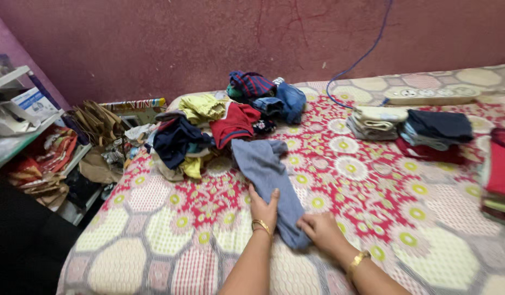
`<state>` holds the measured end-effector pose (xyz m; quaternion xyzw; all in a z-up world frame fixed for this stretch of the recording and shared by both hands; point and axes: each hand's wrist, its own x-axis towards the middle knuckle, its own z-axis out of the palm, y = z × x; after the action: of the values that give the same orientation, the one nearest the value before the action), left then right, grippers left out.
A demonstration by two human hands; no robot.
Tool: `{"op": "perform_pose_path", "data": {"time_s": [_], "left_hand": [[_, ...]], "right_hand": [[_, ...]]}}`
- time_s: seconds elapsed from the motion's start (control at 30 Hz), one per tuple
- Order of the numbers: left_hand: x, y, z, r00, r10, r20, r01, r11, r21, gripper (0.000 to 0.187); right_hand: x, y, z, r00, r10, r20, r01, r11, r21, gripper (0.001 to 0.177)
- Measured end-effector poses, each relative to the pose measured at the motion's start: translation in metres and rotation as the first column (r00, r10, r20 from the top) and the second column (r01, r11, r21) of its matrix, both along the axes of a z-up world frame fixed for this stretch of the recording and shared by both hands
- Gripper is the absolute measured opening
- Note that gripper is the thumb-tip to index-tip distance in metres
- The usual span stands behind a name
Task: The person folds several garments on a bed, including a light blue t-shirt, a white t-shirt, a red t-shirt, and a grey t-shirt. Each item is smoothed, folded into a compact rectangle, and placed in a growing stack on the right side of the bed.
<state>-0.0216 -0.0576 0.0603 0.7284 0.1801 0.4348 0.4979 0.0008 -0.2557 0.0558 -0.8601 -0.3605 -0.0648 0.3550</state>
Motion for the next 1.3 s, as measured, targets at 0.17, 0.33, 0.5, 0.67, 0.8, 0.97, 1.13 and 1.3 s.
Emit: {"op": "perform_pose_path", "data": {"time_s": [0.17, 0.33, 0.5, 0.67, 0.8, 0.97, 1.13, 1.3], "left_hand": [[-0.016, -0.054, 0.001, 0.955, -0.248, 0.161, 0.291, 0.889, -0.355, 0.082], [-0.078, -0.118, 0.025, 0.877, -0.425, -0.224, 0.46, 0.878, 0.134, 0.069], [-0.131, -0.125, 0.067, 0.405, -0.861, -0.309, 0.886, 0.453, -0.102, 0.05], [-0.137, -0.081, 0.089, 0.8, -0.593, -0.091, 0.365, 0.601, -0.711, 0.025], [-0.128, -0.071, 0.07, 0.836, -0.535, 0.121, 0.419, 0.48, -0.771, 0.025], [-0.114, -0.06, 0.045, 0.922, -0.383, 0.047, 0.323, 0.7, -0.636, 0.032], [-0.098, -0.002, 0.079, 0.976, -0.219, 0.017, 0.22, 0.971, -0.094, 0.057], [-0.096, 0.008, 0.155, 0.9, -0.436, 0.014, 0.436, 0.899, -0.042, 0.08]], "right_hand": [[-0.021, -0.07, 0.016, 0.87, 0.292, -0.397, -0.234, 0.954, 0.188, 0.027], [-0.017, -0.113, 0.062, 0.839, 0.144, -0.525, 0.13, 0.884, 0.449, 0.029], [-0.041, -0.118, 0.125, 0.834, 0.213, -0.509, 0.138, 0.812, 0.567, 0.027], [-0.083, -0.099, 0.173, 0.963, 0.012, -0.268, 0.07, 0.953, 0.294, 0.042], [-0.102, -0.063, 0.178, 0.973, -0.107, 0.206, 0.15, 0.967, -0.205, 0.07], [-0.076, -0.041, 0.161, 0.964, -0.194, 0.185, 0.217, 0.97, -0.113, 0.039], [-0.023, -0.057, 0.205, 0.991, 0.113, -0.076, -0.104, 0.988, 0.11, 0.028], [-0.012, -0.077, 0.303, 0.816, 0.533, -0.225, -0.459, 0.833, 0.31, 0.015]]}}
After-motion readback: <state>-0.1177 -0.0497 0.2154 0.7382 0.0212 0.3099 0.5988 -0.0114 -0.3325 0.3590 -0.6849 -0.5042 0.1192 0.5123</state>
